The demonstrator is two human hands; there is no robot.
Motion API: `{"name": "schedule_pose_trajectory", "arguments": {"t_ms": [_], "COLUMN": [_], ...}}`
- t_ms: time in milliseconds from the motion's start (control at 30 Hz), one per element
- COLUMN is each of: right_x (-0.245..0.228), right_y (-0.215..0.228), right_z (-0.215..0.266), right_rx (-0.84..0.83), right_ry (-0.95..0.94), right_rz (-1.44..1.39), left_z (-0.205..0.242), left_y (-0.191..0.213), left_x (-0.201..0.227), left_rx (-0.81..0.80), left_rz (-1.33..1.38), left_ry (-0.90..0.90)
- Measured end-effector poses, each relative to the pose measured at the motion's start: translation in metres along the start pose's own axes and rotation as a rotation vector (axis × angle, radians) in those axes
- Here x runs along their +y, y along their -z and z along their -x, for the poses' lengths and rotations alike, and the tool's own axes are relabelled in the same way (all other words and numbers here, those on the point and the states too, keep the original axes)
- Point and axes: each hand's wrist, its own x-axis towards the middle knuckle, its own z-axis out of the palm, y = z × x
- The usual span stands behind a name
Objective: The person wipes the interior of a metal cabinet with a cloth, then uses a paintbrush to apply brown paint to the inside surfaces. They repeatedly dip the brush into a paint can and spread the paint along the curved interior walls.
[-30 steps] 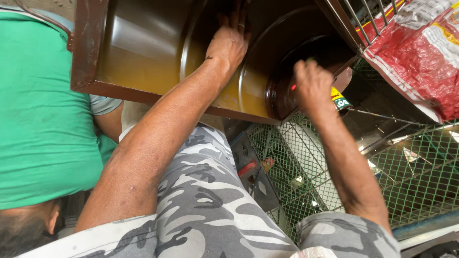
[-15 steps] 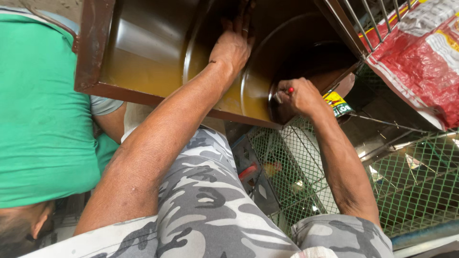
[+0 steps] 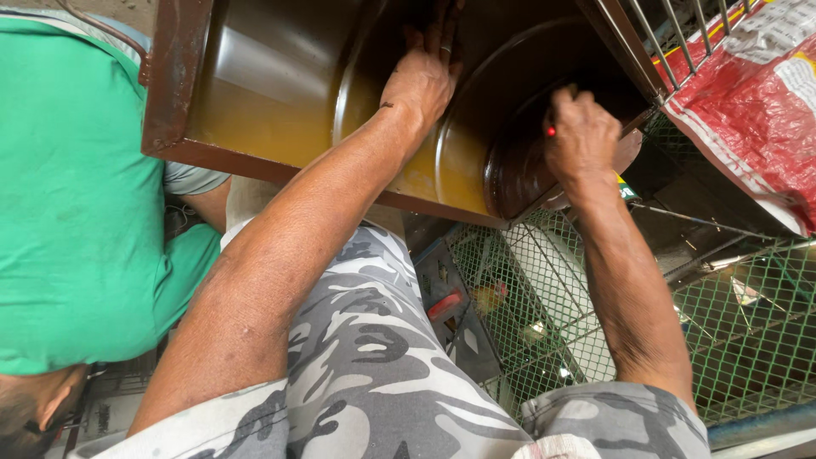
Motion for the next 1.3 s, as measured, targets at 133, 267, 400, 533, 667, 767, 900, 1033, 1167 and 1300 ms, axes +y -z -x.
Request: {"name": "schedule_pose_trajectory", "arguments": {"t_ms": [133, 267, 400, 533, 667, 767, 900, 1033, 1167, 1300], "right_x": [0.011, -0.022, -0.064, -0.060, -0.025, 0.008, 0.011, -0.041, -0.057, -0.045], "right_y": [0.009, 0.002, 0.010, 0.030, 0.034, 0.027, 0.013, 0.009, 0.030, 0.060], "right_z": [0.019, 0.027, 0.037, 0.023, -0.010, -0.019, -0.014, 0.040, 0.046, 0.025], "right_rx": [0.015, -0.016, -0.444, -0.609, -0.463, -0.199, -0.163, 0.017, -0.603, -0.726], "right_ry": [0.032, 0.167, 0.058, -0.134, -0.166, -0.003, 0.051, 0.366, 0.020, -0.160], "right_rz": [0.121, 0.165, -0.136, -0.308, -0.239, -0.093, 0.137, 0.020, -0.276, -0.302], "left_z": [-0.006, -0.013, -0.002, -0.001, 0.003, 0.004, 0.003, 0.003, 0.001, -0.002], "left_y": [-0.010, -0.012, -0.012, -0.002, 0.004, 0.005, 0.008, 0.006, 0.002, 0.003], "left_x": [0.009, 0.009, 0.009, 0.004, -0.004, -0.002, -0.002, 0.001, 0.002, 0.003], "left_rx": [-0.009, 0.116, 0.089, 0.059, 0.072, -0.030, -0.045, 0.019, 0.045, 0.049], "left_rz": [0.074, 0.142, 0.041, 0.011, 0.009, 0.032, 0.002, -0.004, 0.015, 0.092], "left_ry": [-0.026, 0.094, 0.066, 0.057, 0.070, -0.029, -0.045, 0.030, 0.060, 0.071]}}
